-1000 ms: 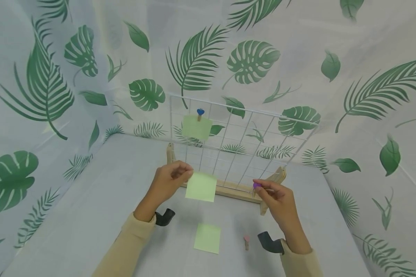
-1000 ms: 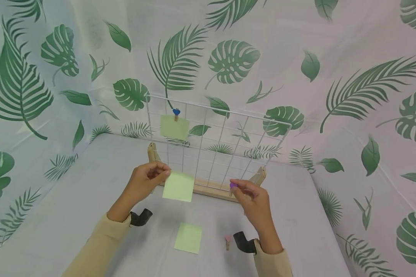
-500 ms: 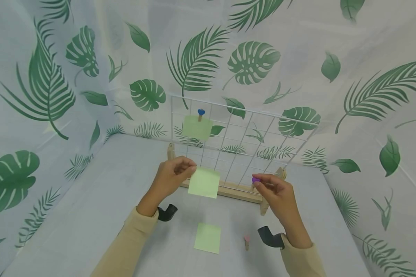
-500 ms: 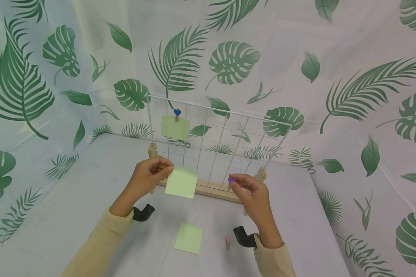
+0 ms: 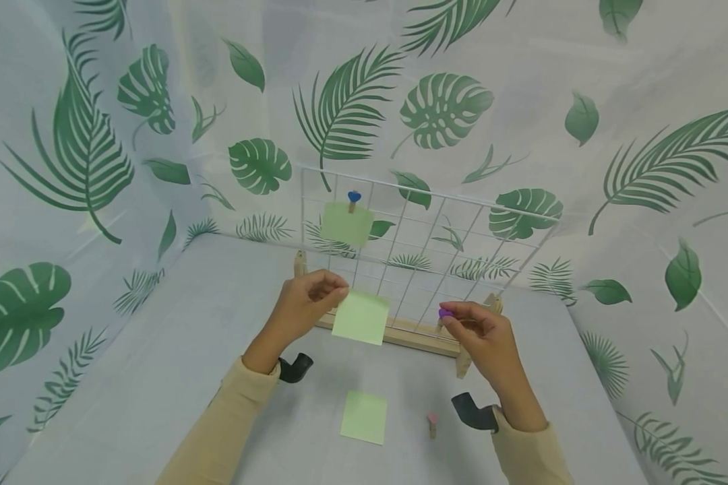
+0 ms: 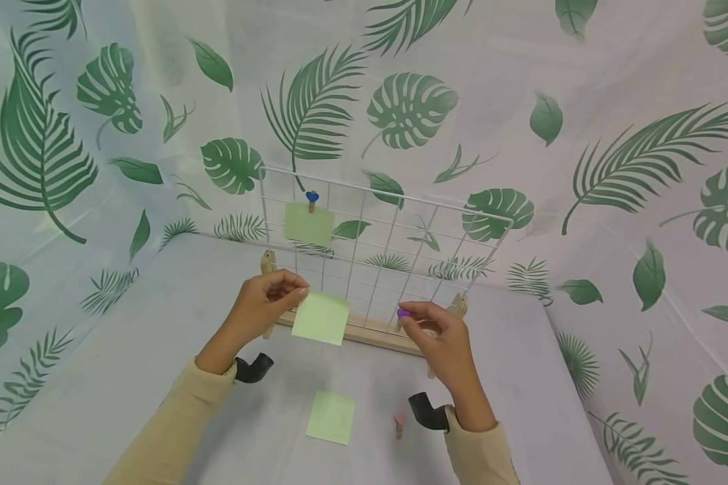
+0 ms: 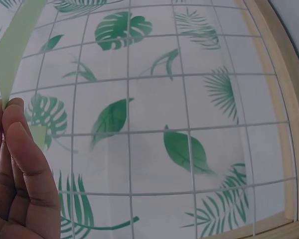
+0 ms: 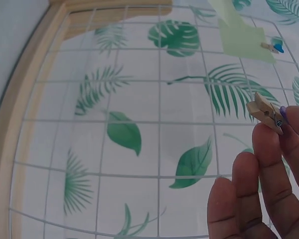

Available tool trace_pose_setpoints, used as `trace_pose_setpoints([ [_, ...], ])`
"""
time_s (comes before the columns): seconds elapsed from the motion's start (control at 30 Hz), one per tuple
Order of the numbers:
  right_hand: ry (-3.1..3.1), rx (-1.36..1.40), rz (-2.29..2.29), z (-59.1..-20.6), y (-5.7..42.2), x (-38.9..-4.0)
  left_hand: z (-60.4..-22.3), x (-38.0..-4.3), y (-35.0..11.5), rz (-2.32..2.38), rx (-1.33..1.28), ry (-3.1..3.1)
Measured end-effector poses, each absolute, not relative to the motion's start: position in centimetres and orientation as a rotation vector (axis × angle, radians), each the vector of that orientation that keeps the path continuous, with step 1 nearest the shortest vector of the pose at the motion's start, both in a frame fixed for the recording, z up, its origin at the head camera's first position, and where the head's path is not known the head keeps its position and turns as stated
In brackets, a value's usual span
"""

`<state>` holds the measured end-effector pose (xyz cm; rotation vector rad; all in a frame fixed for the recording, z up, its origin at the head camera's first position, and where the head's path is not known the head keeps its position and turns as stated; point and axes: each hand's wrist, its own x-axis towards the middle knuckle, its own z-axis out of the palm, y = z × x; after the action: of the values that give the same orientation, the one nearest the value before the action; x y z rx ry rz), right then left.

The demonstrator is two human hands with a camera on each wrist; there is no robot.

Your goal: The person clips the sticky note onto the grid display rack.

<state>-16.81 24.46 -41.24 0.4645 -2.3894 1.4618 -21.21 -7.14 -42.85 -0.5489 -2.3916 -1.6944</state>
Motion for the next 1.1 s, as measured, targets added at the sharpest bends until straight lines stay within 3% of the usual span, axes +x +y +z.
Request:
trace_pose_setpoints([
  [1.1, -2.388, 0.457, 1.493, -39.8, 24.3, -17.3, -42.1, -22.1, -6.6, -1.686, -0.606, -2.334],
])
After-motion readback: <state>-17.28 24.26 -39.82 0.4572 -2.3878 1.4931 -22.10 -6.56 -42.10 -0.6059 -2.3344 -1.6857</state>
